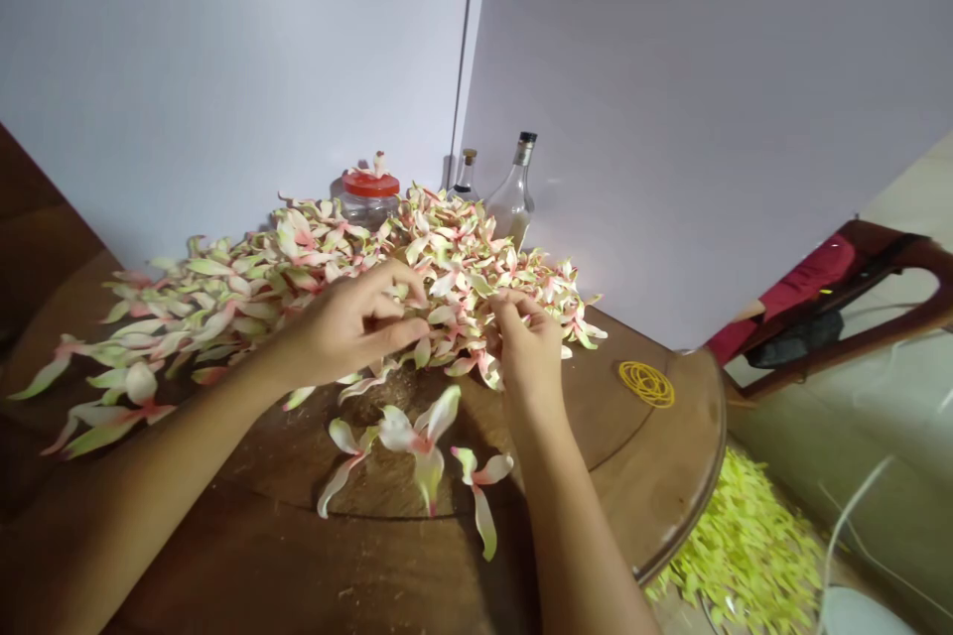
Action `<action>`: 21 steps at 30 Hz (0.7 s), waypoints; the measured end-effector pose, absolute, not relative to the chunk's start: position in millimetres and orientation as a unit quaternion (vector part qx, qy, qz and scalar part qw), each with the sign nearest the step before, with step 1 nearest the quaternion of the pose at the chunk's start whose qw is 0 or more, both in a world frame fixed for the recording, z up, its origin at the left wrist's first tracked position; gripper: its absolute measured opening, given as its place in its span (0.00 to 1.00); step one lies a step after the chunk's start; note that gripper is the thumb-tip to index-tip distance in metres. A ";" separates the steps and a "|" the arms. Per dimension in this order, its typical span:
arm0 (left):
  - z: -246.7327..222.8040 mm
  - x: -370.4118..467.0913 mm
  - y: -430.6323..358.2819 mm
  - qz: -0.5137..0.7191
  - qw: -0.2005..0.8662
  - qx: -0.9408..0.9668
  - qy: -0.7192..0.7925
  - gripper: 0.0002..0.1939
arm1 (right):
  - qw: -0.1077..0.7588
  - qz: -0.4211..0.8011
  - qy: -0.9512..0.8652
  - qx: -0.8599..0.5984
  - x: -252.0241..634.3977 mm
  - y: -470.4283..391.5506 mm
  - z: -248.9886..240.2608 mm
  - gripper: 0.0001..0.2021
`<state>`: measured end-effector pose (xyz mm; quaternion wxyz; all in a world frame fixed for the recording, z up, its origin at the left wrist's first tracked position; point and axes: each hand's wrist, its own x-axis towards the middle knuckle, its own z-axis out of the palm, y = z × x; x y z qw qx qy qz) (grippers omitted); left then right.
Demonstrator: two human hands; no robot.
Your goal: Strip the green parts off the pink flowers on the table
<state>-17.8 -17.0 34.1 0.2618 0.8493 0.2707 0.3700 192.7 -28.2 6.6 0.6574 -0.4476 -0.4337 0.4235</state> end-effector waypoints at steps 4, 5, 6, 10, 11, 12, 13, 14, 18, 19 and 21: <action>29.6 -10.7 -11.9 0.448 0.132 0.807 0.361 0.26 | 0.597 0.369 -0.563 -0.436 191.6 -31.4 5.5 0.08; 29.3 -10.8 -9.7 0.441 0.115 0.813 0.363 0.22 | 0.583 0.363 -0.586 -0.430 190.7 -33.0 5.7 0.08; 29.4 -11.6 -7.6 0.435 0.107 0.819 0.357 0.16 | 0.574 0.364 -0.600 -0.423 189.5 -34.6 6.2 0.07; 32.9 -18.6 -2.7 0.438 0.170 0.829 0.304 0.08 | 0.595 0.435 -0.547 -0.397 185.5 -36.6 10.0 0.11; 34.4 -20.6 -2.7 0.415 0.207 0.840 0.282 0.09 | 0.617 0.457 -0.513 -0.384 185.5 -35.3 11.0 0.12; 36.0 -22.4 -3.3 0.379 0.245 0.854 0.257 0.09 | 0.638 0.475 -0.480 -0.370 186.2 -33.7 12.0 0.12; 37.4 -23.7 -4.3 0.339 0.278 0.869 0.230 0.09 | 0.656 0.486 -0.452 -0.358 187.4 -31.8 13.0 0.12; 38.5 -24.5 -5.7 0.302 0.302 0.880 0.209 0.09 | 0.669 0.491 -0.434 -0.349 189.0 -30.1 13.8 0.11; 37.6 -21.3 -11.9 0.257 0.332 0.882 0.216 0.19 | 0.674 0.495 -0.433 -0.335 193.0 -27.2 13.9 0.10; 36.1 -19.0 -12.9 0.278 0.324 0.875 0.230 0.20 | 0.674 0.502 -0.436 -0.321 192.3 -27.4 12.9 0.09; 32.2 -12.9 -14.3 0.341 0.278 0.861 0.254 0.17 | 0.673 0.517 -0.441 -0.290 188.5 -28.4 10.2 0.08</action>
